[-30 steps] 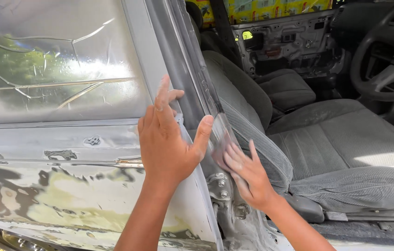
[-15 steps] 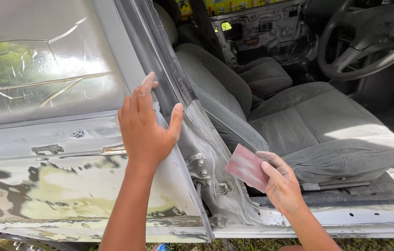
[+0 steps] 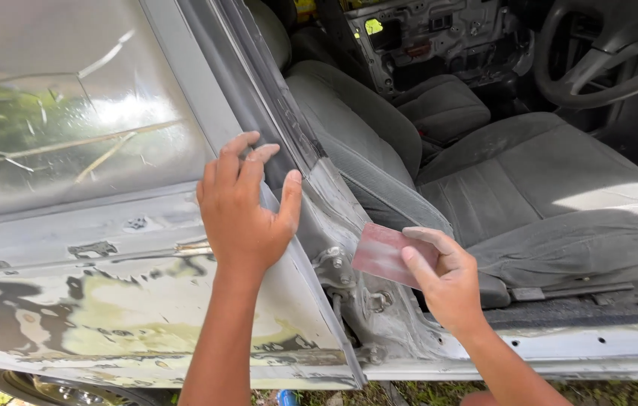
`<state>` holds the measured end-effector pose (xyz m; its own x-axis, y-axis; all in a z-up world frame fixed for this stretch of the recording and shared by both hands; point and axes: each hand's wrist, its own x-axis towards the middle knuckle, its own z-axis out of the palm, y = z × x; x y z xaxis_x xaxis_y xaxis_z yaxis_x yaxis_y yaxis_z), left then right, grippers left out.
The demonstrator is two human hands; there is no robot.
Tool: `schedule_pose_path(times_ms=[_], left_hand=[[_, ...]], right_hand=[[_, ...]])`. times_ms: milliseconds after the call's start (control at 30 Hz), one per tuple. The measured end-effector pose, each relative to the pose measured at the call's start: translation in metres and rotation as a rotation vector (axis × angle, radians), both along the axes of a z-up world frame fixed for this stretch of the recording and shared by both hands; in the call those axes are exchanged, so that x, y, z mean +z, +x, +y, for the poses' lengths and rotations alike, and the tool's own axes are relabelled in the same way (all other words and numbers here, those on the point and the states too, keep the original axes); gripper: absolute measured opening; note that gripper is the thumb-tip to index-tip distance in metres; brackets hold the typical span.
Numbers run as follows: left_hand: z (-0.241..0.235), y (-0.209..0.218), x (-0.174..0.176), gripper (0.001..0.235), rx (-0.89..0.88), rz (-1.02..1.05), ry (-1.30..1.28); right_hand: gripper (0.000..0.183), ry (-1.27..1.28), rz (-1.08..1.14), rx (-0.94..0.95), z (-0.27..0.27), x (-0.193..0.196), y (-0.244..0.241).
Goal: The person sands the exterior surface of a car door using a sanding block. They work along the door's edge, the area around the hinges, and the lower panel, occasionally dipping the sanding block into a container of water.
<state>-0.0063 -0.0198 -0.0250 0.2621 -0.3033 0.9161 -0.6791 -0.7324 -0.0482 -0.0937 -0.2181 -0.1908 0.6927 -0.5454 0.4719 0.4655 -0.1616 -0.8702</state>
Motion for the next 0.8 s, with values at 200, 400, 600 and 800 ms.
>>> schedule_pose_path(times_ms=[200, 400, 600, 800], left_hand=[[0.000, 0.001, 0.001, 0.033, -0.002, 0.025, 0.003], [-0.001, 0.003, 0.002, 0.032, 0.000, 0.033, 0.011], [-0.005, 0.004, 0.001, 0.032, 0.026, 0.017, 0.003], [-0.010, 0.000, 0.004, 0.031, 0.054, 0.037, -0.006]], right_hand=[[0.038, -0.185, -0.501, -0.098, 0.025, 0.040, 0.030], [0.023, -0.235, -0.532, 0.175, 0.047, 0.068, 0.076], [0.052, -0.428, -0.398, 0.241, 0.054, 0.043, 0.063], [0.049, -0.345, -0.449, 0.240, 0.070, 0.073, 0.076]])
